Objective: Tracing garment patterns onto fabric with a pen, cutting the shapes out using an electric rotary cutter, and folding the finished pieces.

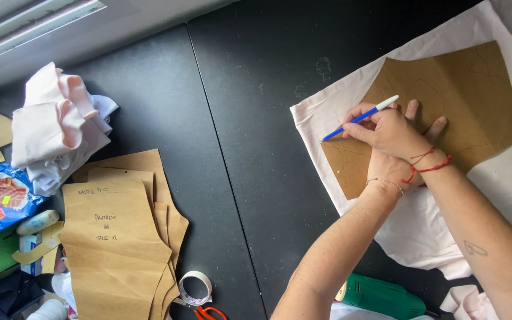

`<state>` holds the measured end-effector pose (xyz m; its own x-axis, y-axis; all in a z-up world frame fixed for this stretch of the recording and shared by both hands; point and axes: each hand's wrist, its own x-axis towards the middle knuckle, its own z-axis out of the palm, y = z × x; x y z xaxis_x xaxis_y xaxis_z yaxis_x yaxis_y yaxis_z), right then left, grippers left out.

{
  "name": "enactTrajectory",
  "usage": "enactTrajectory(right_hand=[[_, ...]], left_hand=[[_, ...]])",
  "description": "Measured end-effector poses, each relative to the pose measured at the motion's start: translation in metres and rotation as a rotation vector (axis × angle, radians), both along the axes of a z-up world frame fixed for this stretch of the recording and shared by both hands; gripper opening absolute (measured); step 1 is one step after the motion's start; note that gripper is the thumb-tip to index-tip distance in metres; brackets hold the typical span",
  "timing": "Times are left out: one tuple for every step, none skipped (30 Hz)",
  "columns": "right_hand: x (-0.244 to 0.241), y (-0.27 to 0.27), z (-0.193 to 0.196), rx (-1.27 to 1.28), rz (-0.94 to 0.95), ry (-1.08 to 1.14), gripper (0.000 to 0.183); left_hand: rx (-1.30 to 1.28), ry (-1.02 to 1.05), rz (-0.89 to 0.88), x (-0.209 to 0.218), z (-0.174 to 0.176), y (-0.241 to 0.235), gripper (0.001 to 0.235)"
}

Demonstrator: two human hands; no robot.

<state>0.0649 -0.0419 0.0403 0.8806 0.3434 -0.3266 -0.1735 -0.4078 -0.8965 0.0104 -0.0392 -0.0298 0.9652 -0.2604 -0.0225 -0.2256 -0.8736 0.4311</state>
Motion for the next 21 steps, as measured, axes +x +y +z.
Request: enactTrajectory(right_hand=[[0.001,-0.001,-0.003,0.005,0.017,-0.005,0.011],[0.005,-0.008,-0.002,0.002,0.016,0.003,0.011],[0.010,-0.013,-0.002,-0.057,0.006,0.025,0.012],[0.015,-0.019,-0.001,-0.116,-0.004,0.047,0.013],[0.023,-0.020,0.005,-0.116,-0.003,0.048,0.013],[0.031,-0.021,0.012,-0.168,-0.032,0.119,0.009],[0.040,-0.022,0.018,-0.218,-0.061,0.188,0.008],[0.045,-0.026,0.018,-0.217,-0.062,0.186,0.008],[0.052,-0.029,0.019,-0.205,-0.082,0.162,0.008],[0.059,-0.034,0.019,-0.193,-0.102,0.138,0.008],[0.065,-0.037,0.018,-0.195,-0.108,0.134,0.008],[0.071,-0.041,0.016,-0.163,-0.123,0.110,0.009],[0.076,-0.045,0.013,-0.130,-0.139,0.090,0.010],[0.080,-0.049,0.011,-0.131,-0.145,0.090,0.010],[0.085,-0.053,0.008,-0.098,-0.153,0.013,0.007],[0.089,-0.057,0.006,-0.066,-0.161,-0.064,0.006],[0.091,-0.057,0.005,-0.066,-0.167,-0.066,0.006],[0.092,-0.058,0.005,-0.054,-0.196,-0.058,0.005],[0.093,-0.058,0.004,-0.042,-0.225,-0.049,0.005],[0.088,-0.060,0.001,-0.043,-0.232,-0.048,0.005],[0.086,-0.062,-0.001,0.027,-0.293,-0.059,0.005]], left_hand=[[-0.041,0.024,-0.004,-0.002,-0.002,-0.001,0.043],[-0.044,0.032,-0.005,-0.005,-0.003,-0.002,0.043],[-0.084,0.052,-0.007,-0.005,-0.004,-0.002,0.046],[-0.124,0.072,-0.009,-0.006,-0.005,-0.002,0.049],[-0.125,0.073,-0.008,-0.005,0.009,0.004,0.049],[-0.051,0.002,0.002,-0.004,0.023,0.010,0.042],[0.024,-0.073,0.010,-0.002,0.037,0.017,0.039],[0.025,-0.075,0.010,-0.005,0.038,0.017,0.039],[0.213,-0.122,0.012,-0.005,0.039,0.018,0.052],[0.399,-0.171,0.015,-0.005,0.040,0.018,0.069],[0.396,-0.176,0.011,-0.005,0.039,0.017,0.069],[0.324,-0.197,0.029,-0.005,0.037,0.017,0.069],[0.254,-0.213,0.045,-0.006,0.035,0.016,0.069],[0.252,-0.214,0.039,-0.006,0.036,0.016,0.069],[0.271,-0.200,0.027,-0.006,0.037,0.017,0.069],[0.291,-0.186,0.014,-0.005,0.039,0.017,0.068],[0.290,-0.189,0.008,-0.004,0.039,0.017,0.068],[0.288,-0.191,0.011,-0.004,0.038,0.016,0.069],[0.286,-0.191,0.013,-0.004,0.038,0.016,0.069],[0.284,-0.191,0.006,-0.006,0.039,0.016,0.069],[0.264,-0.189,0.008,-0.005,0.039,0.016,0.068]])
